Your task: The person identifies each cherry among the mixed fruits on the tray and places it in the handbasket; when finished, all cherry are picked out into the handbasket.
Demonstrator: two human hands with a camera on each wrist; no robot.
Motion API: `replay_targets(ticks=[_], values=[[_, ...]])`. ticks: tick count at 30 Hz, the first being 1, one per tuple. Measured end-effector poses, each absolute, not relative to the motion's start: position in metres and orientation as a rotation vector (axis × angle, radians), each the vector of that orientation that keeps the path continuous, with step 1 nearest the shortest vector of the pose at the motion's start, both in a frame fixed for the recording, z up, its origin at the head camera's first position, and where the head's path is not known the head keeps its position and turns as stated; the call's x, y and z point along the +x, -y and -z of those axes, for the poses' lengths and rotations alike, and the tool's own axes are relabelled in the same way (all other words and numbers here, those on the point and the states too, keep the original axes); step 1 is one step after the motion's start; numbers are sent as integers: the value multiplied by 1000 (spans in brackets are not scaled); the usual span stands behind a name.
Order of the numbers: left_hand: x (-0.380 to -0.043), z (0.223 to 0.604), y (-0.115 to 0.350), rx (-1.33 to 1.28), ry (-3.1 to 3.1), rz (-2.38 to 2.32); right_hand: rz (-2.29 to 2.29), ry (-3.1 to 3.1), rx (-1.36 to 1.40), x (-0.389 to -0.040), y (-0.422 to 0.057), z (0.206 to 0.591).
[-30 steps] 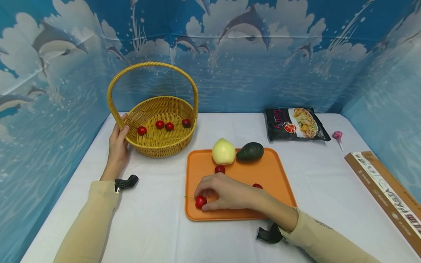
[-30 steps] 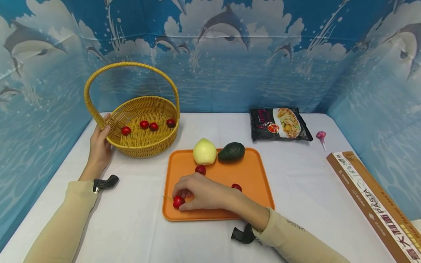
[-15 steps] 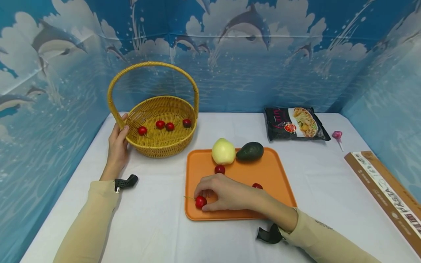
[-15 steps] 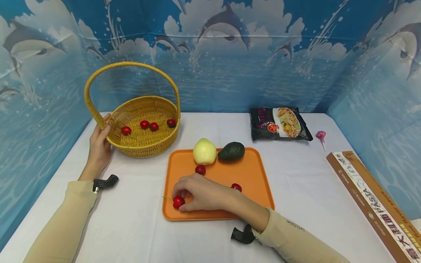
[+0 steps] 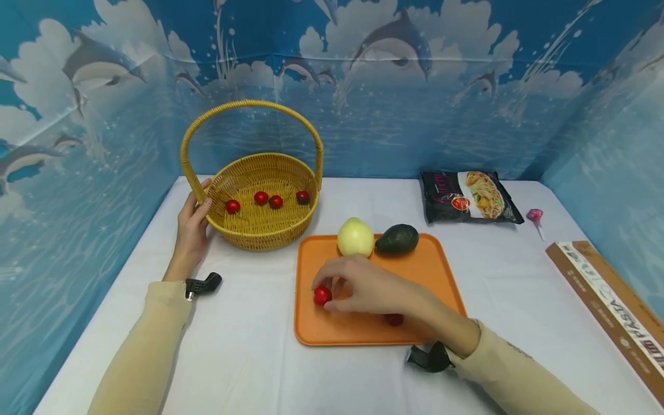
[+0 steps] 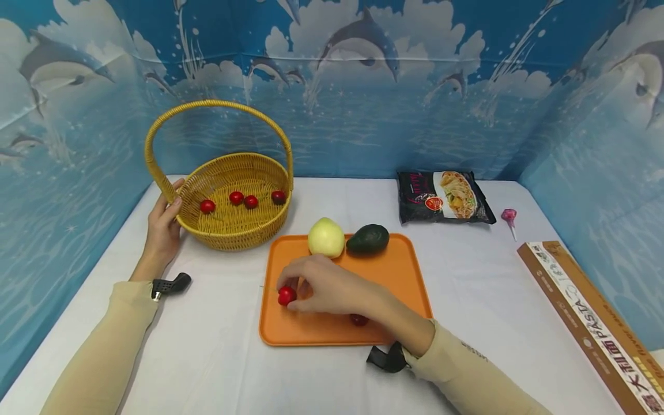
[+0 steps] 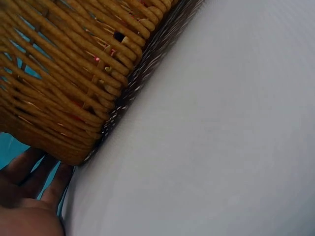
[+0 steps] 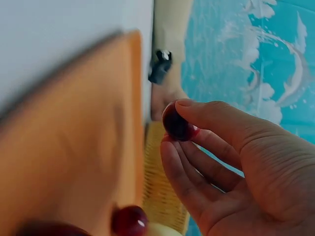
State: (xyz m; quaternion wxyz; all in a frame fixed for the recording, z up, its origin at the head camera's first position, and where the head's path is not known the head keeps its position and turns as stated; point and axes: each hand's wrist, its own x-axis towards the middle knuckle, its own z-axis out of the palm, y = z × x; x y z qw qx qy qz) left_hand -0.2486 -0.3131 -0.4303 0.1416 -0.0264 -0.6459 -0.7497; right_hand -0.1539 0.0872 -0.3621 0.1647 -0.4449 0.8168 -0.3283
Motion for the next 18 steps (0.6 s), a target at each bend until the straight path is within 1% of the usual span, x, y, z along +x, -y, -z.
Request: replay_targets(ticks=[9,18], values=[[-247,432,314,-120,1862,2135,994,-2434,-1254,-181,-87,334],[-248,432,310,-137,1887,2112,1079,-2482,-1256,-216,-71,322]])
